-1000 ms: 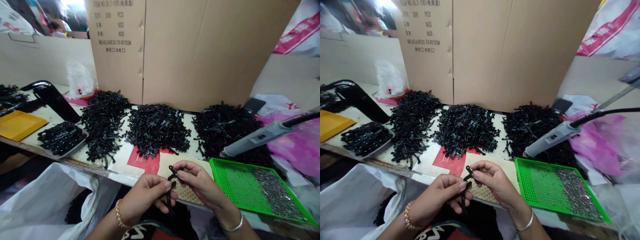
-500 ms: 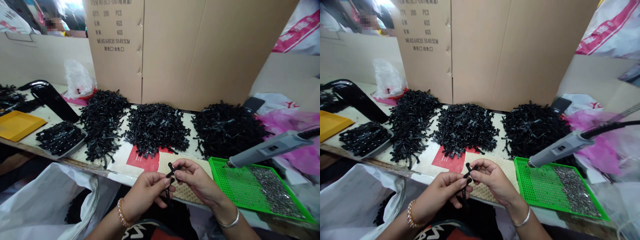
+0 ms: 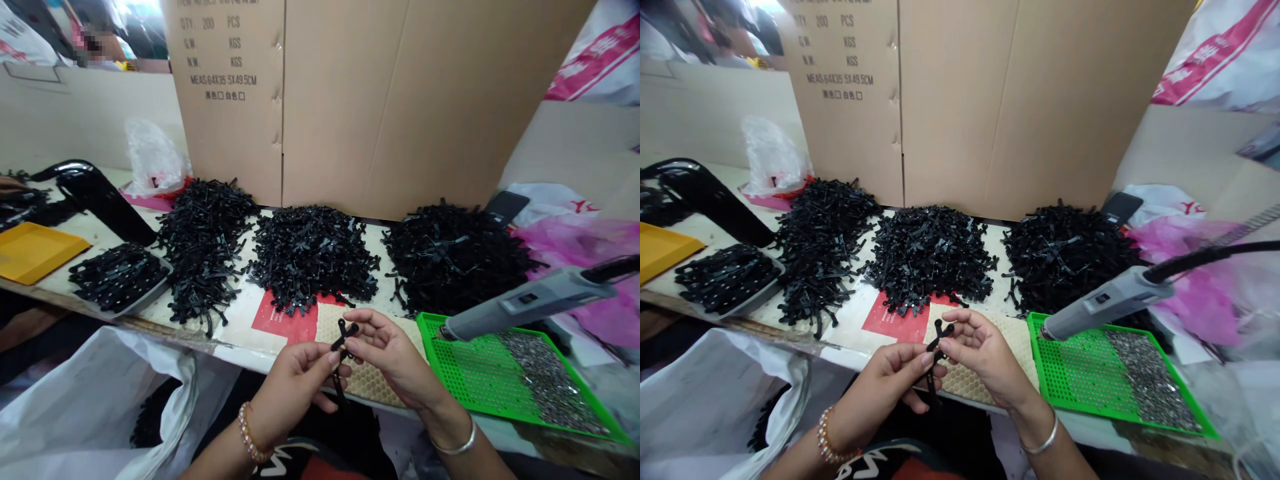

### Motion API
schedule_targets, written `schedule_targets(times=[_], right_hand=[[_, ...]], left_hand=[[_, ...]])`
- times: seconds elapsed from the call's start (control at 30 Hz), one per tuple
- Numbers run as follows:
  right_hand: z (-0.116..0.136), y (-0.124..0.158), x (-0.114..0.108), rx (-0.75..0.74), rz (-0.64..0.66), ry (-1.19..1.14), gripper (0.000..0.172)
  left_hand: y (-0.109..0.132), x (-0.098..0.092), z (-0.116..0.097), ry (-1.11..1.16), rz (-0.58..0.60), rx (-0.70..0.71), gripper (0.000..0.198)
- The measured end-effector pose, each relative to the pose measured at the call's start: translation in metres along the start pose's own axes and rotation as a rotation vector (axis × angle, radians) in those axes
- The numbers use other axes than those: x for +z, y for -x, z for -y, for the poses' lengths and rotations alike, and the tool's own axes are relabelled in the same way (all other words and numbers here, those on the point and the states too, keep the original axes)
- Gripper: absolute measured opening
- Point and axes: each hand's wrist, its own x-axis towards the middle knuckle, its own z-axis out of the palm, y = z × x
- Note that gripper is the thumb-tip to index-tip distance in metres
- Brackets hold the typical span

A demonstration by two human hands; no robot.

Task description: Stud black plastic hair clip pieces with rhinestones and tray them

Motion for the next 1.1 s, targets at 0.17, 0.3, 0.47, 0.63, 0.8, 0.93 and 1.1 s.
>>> schedule_targets(times=[0.17,0.3,0.47,0.63,0.8,0.93,1.1], right_hand=[[-0.0050,-0.0001,0.0021,-0.033,-0.026,-0.018,0.035],[-0.0061,-0.0008,0.0056,-0.036,-0.045,-0.045,0.035],[-0.0058,-0.0017,0.0074,-0.040,-0.069,-0.065,0.037],[-0.0046,0.0005,0.0050,-0.039,-0.080,-0.040,0.038],[-0.0053,-0.0005,0.0069,-0.066,-0.100,-0.014,0.037],[-0.0086,-0.0012,0.0075,-0.092,-0.092,-0.023,0.034],[-0.0070,-0.0008,0.0059,-0.087,-0.072,0.005,0.036]], left_hand=[[0.0005,0.0003,-0.0046,-0.006,0.008,-0.001,0.045],[-0.0004,-0.0008,-0.0053,-0.008,0.001,0.005,0.045],[-0.0027,-0.0029,-0.0011,-0.044,-0.011,0.011,0.042],[-0.0026,0.0000,-0.0018,-0.043,-0.015,0.026,0.039],[-0.0017,0.0024,-0.0065,0.068,0.031,-0.021,0.035],[-0.0013,0.0014,-0.0071,0.111,0.051,-0.042,0.035],[-0.0016,-0.0003,-0.0046,0.138,0.059,-0.057,0.034]])
